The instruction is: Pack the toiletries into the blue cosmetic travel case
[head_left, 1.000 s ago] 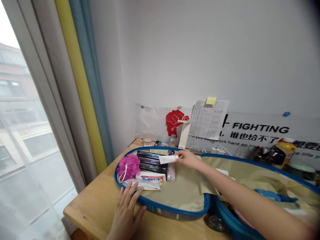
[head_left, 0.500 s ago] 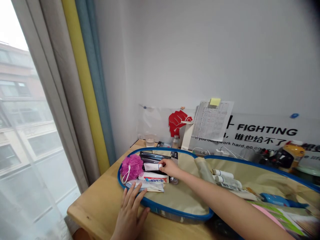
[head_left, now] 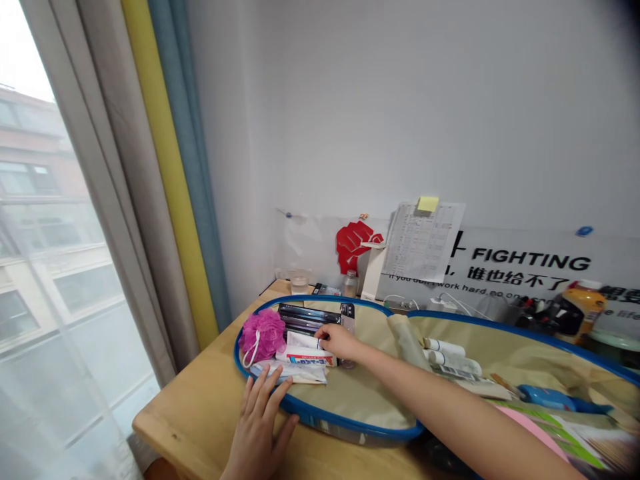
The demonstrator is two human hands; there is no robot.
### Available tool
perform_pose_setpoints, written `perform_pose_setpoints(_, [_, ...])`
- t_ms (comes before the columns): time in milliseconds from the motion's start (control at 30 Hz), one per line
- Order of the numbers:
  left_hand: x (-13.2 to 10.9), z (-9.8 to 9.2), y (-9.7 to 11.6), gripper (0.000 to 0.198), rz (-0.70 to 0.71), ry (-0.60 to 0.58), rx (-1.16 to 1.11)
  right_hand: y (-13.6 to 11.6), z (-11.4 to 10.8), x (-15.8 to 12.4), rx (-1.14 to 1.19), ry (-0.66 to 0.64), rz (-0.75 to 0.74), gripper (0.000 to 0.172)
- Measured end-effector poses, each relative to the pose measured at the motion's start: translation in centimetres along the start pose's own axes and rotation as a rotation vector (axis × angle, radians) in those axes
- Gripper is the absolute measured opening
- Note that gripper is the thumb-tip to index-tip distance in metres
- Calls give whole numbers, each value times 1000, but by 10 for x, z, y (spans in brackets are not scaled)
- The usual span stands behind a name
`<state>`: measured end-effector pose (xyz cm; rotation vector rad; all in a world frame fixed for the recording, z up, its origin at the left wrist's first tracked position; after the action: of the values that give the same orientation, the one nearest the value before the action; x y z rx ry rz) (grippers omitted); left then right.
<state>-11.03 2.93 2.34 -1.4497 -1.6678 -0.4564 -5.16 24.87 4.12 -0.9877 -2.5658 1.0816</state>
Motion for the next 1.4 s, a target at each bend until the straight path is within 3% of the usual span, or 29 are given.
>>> perform_pose_setpoints(667, [2,-4,0,47,5,18,-2,-20,-4,-9,-104,31,-16,30])
perform_pose_setpoints(767, [2,-4,0,47,7,21,6,-26,-20,-11,-118,31,-22,29])
perform_pose_setpoints(867, [2,-4,0,46,12,17,12,-26,-58,-17,-145,3,-9,27])
perform_pose_setpoints(967, [2,-3,-1,47,0,12,1,-4,-111,-35,-202,-29,70,30])
perform_pose_setpoints(1067, [1,-3,-2,46,-7,28,-14,38,-159,-63,-287,-23,195,30])
perform_pose_setpoints(1133, [1,-4,-1,45,-2,38,-16,70,-179,-85,-346,-2,279,26])
perform_pose_setpoints(1267, [2,-5,-1,44,0,38,-19,127,-191,-124,-427,23,405,21])
perform_pose_setpoints(1400, [1,-3,-2,45,-9,29,-24,159,-186,-147,-490,-4,476,22])
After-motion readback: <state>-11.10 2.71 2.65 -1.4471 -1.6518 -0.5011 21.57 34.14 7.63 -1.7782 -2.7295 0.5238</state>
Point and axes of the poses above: each hand's wrist, its own x-axis towards the middle knuckle, its own z-axis out of the palm, y = z × x, the point moved 8 cm from there along x, towards the middle knuckle, and after that the axes turned 15 degrees about x, right-handed, at the moved point
